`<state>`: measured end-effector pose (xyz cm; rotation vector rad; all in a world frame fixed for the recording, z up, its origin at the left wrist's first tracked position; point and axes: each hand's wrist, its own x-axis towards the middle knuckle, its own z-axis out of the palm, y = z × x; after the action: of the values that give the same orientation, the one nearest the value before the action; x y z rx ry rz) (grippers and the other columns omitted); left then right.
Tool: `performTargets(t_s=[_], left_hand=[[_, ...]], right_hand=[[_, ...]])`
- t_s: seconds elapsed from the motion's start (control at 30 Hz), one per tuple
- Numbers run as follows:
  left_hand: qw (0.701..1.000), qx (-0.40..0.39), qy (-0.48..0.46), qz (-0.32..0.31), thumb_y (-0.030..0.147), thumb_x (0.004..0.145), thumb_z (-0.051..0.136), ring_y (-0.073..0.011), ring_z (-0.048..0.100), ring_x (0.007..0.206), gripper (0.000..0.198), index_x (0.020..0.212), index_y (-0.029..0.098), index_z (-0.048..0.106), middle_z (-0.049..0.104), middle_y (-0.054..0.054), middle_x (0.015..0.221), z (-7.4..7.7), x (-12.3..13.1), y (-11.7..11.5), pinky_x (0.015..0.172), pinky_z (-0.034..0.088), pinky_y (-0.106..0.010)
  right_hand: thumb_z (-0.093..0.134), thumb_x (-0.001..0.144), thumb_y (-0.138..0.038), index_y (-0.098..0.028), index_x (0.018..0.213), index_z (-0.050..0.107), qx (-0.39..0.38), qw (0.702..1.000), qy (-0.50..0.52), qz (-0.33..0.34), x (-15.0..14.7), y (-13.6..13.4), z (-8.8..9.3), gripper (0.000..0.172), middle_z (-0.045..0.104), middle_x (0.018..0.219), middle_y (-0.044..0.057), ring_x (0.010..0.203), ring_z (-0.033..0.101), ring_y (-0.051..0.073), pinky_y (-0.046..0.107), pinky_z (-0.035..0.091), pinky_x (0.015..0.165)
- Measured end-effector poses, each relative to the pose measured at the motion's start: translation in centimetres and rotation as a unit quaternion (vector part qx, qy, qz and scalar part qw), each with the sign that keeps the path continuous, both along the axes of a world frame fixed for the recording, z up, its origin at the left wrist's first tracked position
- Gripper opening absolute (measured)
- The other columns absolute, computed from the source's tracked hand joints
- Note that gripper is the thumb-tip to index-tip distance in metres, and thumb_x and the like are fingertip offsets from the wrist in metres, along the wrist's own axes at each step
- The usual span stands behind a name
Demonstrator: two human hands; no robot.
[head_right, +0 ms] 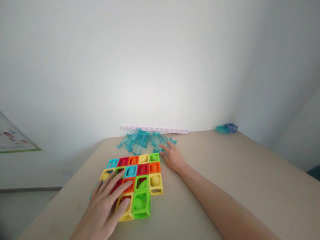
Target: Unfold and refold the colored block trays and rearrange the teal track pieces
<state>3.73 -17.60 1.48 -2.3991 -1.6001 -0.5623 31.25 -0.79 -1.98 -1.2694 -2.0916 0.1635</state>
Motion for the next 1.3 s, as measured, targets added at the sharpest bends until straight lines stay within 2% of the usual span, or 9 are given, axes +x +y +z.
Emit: performTargets(t_s=[0.33, 0.5, 0.67, 0.77, 0.83, 0.93, 1.1, 1.2, 1.3], left_hand=[[0.999, 0.003, 0.029, -0.017, 0.038, 0.086, 0.054, -0.0319, 0.041, 0.132, 0.045, 0.131, 0.037, 0.054, 0.041, -0.003, 0.148, 0.4, -1.0, -1.4, 0.1, 0.043, -0.053], [0.999, 0.02, 0.021, -0.021, 0.039, 0.085, 0.054, -0.0329, 0.043, 0.131, 0.045, 0.13, 0.038, 0.055, 0.042, -0.004, 0.147, 0.1, -0.5, -2.4, 0.097, 0.044, -0.056], [0.991, -0.005, -0.131, 0.0, 0.037, 0.082, 0.058, -0.0301, 0.052, 0.122, 0.031, 0.111, 0.033, 0.068, 0.053, -0.006, 0.137, 1.2, -1.4, -2.2, 0.1, 0.043, -0.05], [0.931, -0.023, -0.358, 0.069, 0.04, 0.082, 0.057, -0.0243, 0.062, 0.106, 0.024, 0.089, 0.023, 0.072, 0.068, -0.007, 0.112, 3.1, -3.6, 0.9, 0.093, 0.048, -0.036], [0.859, -0.047, -0.496, 0.119, 0.041, 0.073, 0.065, -0.0218, 0.066, 0.085, 0.026, 0.081, 0.017, 0.07, 0.071, -0.006, 0.088, 4.1, -4.8, 4.5, 0.078, 0.052, -0.031], [0.73, -0.004, -0.676, 0.098, 0.035, 0.064, 0.064, -0.0114, 0.054, 0.051, 0.022, 0.068, 0.013, 0.061, 0.059, 0.0, 0.059, 3.9, -5.6, 10.7, 0.051, 0.044, -0.023], [0.699, 0.001, -0.708, 0.104, 0.034, 0.064, 0.047, -0.0047, 0.02, 0.033, 0.018, 0.056, 0.019, 0.043, 0.022, 0.011, 0.038, 0.7, -5.4, 16.2, 0.036, 0.014, -0.019], [0.713, -0.092, -0.694, 0.047, 0.033, 0.061, 0.053, -0.0042, 0.022, 0.033, 0.019, 0.054, 0.018, 0.047, 0.026, 0.01, 0.037, -0.4, -5.3, 16.1, 0.037, 0.015, -0.019], [0.728, -0.185, -0.66, -0.015, 0.029, 0.058, 0.064, -0.0057, 0.032, 0.037, 0.017, 0.056, 0.013, 0.057, 0.041, 0.005, 0.039, -0.7, -5.1, 15.3, 0.04, 0.021, -0.02]], right_hand=[[0.04, 0.078, -0.01, -0.018, 0.131, 0.053, 0.0, 1.0, 0.024, 0.017, 0.5, 3.7, 0.0, 0.055, 0.057, 0.131, 0.01, 0.124, 0.05, 0.027, 0.051, 0.035, 0.107], [0.042, 0.072, -0.009, -0.021, 0.136, 0.049, 0.004, 0.999, 0.036, 0.035, 0.8, 4.2, -0.2, 0.065, 0.045, 0.145, 0.006, 0.132, 0.041, 0.027, 0.049, 0.032, 0.111], [0.042, 0.07, -0.007, -0.019, 0.139, 0.043, 0.019, 0.999, 0.04, 0.029, 0.9, 3.7, 0.1, 0.07, 0.036, 0.15, 0.008, 0.135, 0.038, 0.028, 0.048, 0.032, 0.111], [0.043, 0.069, -0.007, -0.022, 0.135, 0.048, 0.033, 0.998, 0.037, 0.031, 0.6, 3.3, 0.1, 0.068, 0.039, 0.147, 0.007, 0.132, 0.04, 0.027, 0.046, 0.034, 0.109], [0.043, 0.069, -0.008, -0.021, 0.13, 0.052, 0.047, 0.998, 0.047, 0.011, 0.5, 3.1, 0.2, 0.064, 0.046, 0.14, 0.008, 0.127, 0.044, 0.027, 0.047, 0.035, 0.107], [0.042, 0.07, -0.009, -0.017, 0.119, 0.059, 0.07, 0.994, 0.075, -0.041, 0.6, 2.8, 0.6, 0.052, 0.056, 0.116, 0.012, 0.111, 0.05, 0.029, 0.051, 0.038, 0.099], [0.04, 0.079, -0.014, -0.017, 0.098, 0.063, 0.077, 0.993, 0.086, -0.033, 0.7, -0.1, 1.5, 0.03, 0.054, 0.079, 0.005, 0.077, 0.054, 0.022, 0.038, 0.046, 0.078], [0.043, 0.086, -0.022, -0.018, 0.101, 0.062, 0.031, 0.992, 0.099, 0.068, -0.4, -3.1, 2.0, 0.024, 0.055, 0.08, 0.004, 0.074, 0.055, 0.019, 0.033, 0.046, 0.072], [0.05, 0.088, -0.028, -0.018, 0.111, 0.059, -0.053, 0.975, 0.126, 0.176, -1.9, -5.4, 2.3, 0.027, 0.058, 0.099, 0.007, 0.091, 0.057, 0.021, 0.035, 0.046, 0.082]])
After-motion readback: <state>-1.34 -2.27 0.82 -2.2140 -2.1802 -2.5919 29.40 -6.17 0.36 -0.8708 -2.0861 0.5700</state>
